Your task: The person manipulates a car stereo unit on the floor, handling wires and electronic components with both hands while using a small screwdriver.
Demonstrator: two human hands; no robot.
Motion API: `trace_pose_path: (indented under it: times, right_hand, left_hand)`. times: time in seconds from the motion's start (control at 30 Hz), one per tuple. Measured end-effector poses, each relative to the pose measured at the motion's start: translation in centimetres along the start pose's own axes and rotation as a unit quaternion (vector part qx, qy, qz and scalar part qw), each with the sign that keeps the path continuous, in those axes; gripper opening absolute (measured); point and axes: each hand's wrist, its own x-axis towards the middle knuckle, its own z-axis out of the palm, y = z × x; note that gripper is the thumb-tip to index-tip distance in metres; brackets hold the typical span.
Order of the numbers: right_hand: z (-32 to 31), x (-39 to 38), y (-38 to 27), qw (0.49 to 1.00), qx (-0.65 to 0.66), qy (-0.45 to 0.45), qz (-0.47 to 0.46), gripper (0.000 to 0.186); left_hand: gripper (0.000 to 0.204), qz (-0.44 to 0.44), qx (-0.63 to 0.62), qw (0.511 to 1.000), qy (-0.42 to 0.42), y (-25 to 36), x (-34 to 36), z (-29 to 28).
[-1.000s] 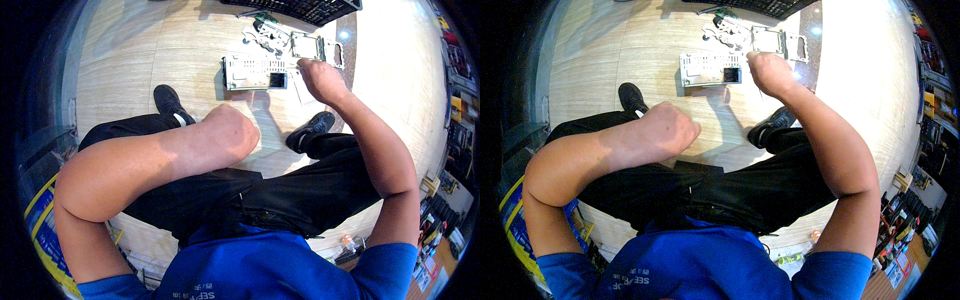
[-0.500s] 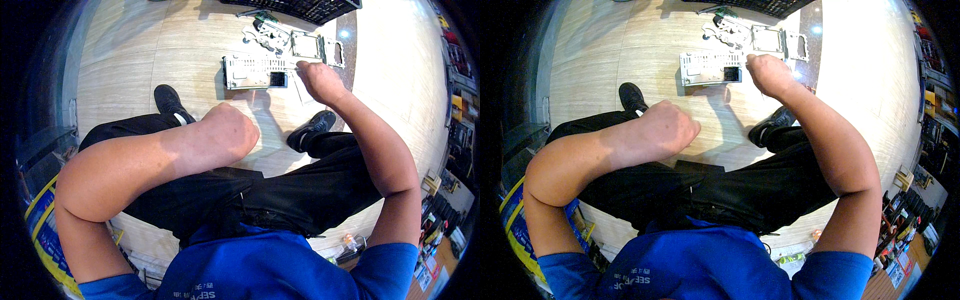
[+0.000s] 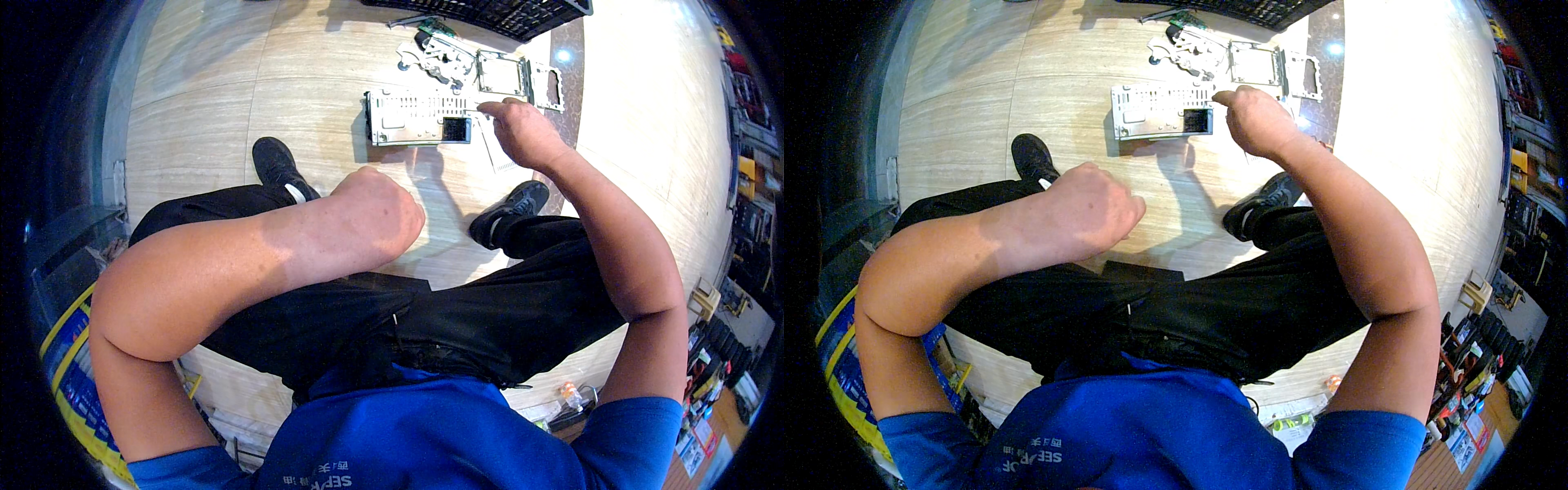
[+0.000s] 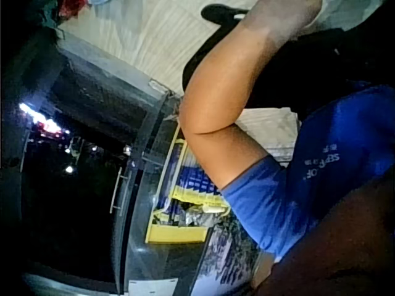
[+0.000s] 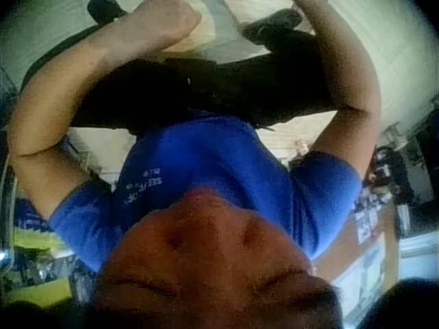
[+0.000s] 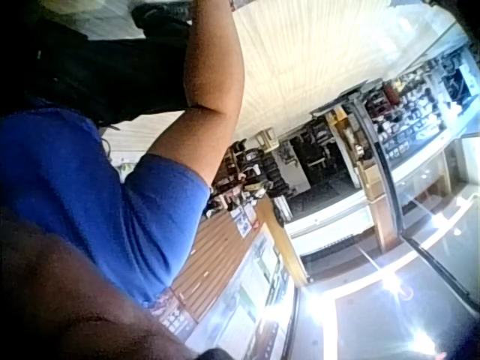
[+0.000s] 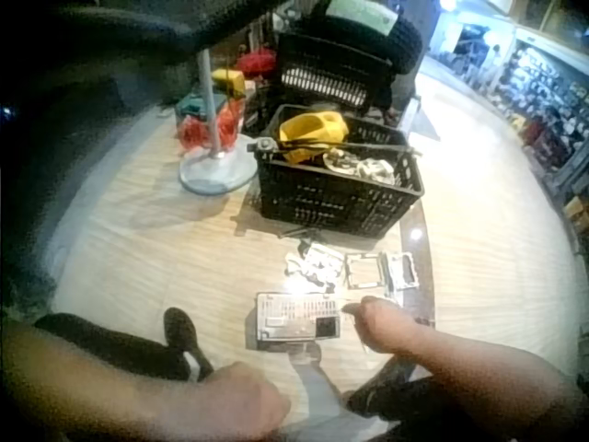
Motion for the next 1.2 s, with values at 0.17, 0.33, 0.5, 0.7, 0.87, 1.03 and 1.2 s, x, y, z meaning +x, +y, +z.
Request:
trace_pose_path:
  times: [0.17, 0.33, 0.5, 0.7, 0.87, 1.03, 1.2]
  right_hand:
    - [-0.3, 0.4, -0.3, 0.999, 0.029, -0.027, 0.027, 0.028]
    - [-0.6, 0.2, -0.7, 0.998, 0.031, -0.031, 0.051, 0.026]
    - [-1.0, 0.0, -0.6, 0.999, 0.029, -0.007, 0.024, 0.027]
    - [-0.8, 0.1, -0.3, 0.999, 0.037, -0.014, 0.021, 0.028]
    - [-0.7, 0.2, -0.5, 0.999, 0.045, -0.019, 0.021, 0.029]
    - [-1.2, 0.4, -0.7, 0.998, 0.038, -0.041, 0.031, 0.028]
    - [-1.4, 0.4, -0.7, 0.998, 0.032, -0.036, 0.03, 0.03]
  left_hand:
    - [0.012, 0.006, 0.01, 1.0, 0.006, 0.0, 0.0, -0.2]
    - [0.013, 0.011, 0.004, 1.0, 0.014, 0.0, -0.1, 0.0]
    - [0.013, -0.001, -0.011, 1.0, 0.011, 0.0, 0.0, 0.0]
    - [0.014, 0.013, 0.006, 1.0, 0.015, -0.1, -0.1, -0.1]
    - [0.013, 0.014, 0.004, 1.0, 0.006, -0.2, -0.2, 0.0]
    - [0.013, 0.021, -0.004, 0.999, 0.028, -0.1, -0.3, -0.3]
    - [0.014, 0.016, -0.017, 1.0, 0.007, -0.1, -0.2, -0.5]
